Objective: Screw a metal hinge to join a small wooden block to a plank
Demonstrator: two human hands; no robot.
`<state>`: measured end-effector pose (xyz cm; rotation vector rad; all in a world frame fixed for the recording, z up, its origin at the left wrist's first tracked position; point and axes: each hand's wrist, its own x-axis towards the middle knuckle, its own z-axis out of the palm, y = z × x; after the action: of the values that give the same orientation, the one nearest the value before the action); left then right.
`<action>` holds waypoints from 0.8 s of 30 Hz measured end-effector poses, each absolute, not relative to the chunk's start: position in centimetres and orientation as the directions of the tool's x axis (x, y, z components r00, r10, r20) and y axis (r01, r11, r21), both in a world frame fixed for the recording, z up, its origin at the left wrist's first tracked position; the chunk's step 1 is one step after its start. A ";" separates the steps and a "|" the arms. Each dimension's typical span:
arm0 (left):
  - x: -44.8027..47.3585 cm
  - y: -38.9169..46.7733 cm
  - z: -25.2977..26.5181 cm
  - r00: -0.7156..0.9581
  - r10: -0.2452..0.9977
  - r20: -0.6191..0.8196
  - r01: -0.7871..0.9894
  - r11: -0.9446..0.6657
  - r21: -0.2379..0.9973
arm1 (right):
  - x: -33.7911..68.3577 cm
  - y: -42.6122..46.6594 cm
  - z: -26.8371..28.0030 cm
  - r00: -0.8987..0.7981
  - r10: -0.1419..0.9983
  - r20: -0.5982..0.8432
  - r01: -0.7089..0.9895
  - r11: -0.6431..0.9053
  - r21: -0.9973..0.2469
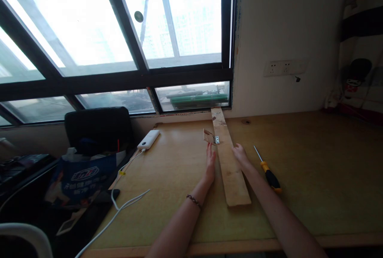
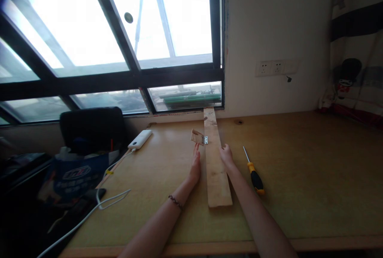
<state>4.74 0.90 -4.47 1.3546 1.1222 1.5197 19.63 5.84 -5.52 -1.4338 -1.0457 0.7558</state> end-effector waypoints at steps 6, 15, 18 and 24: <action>5.1 0.6 -4.1 -0.140 0.972 0.191 -0.153 -0.211 0.965 | 19.5 5.3 -4.5 0.378 0.924 -0.062 0.053 -0.088 -0.995; 4.8 0.0 -2.1 -0.150 0.989 0.015 -0.416 -0.077 0.906 | 19.1 3.5 -2.2 0.225 0.953 -0.204 -0.157 -0.171 -0.973; 4.8 0.0 -1.8 -0.163 0.986 -0.037 -0.519 -0.053 0.853 | 19.1 2.9 -1.4 0.162 0.960 -0.229 -0.209 -0.193 -0.959; 4.7 -0.2 -1.3 -0.080 0.989 -0.125 -0.707 0.032 0.706 | 19.2 2.3 -0.2 0.135 0.955 -0.264 -0.276 -0.219 -0.936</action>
<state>4.70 -0.17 -1.33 0.4981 0.7340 1.5056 19.20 2.28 -0.23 -1.2606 -0.7641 1.3667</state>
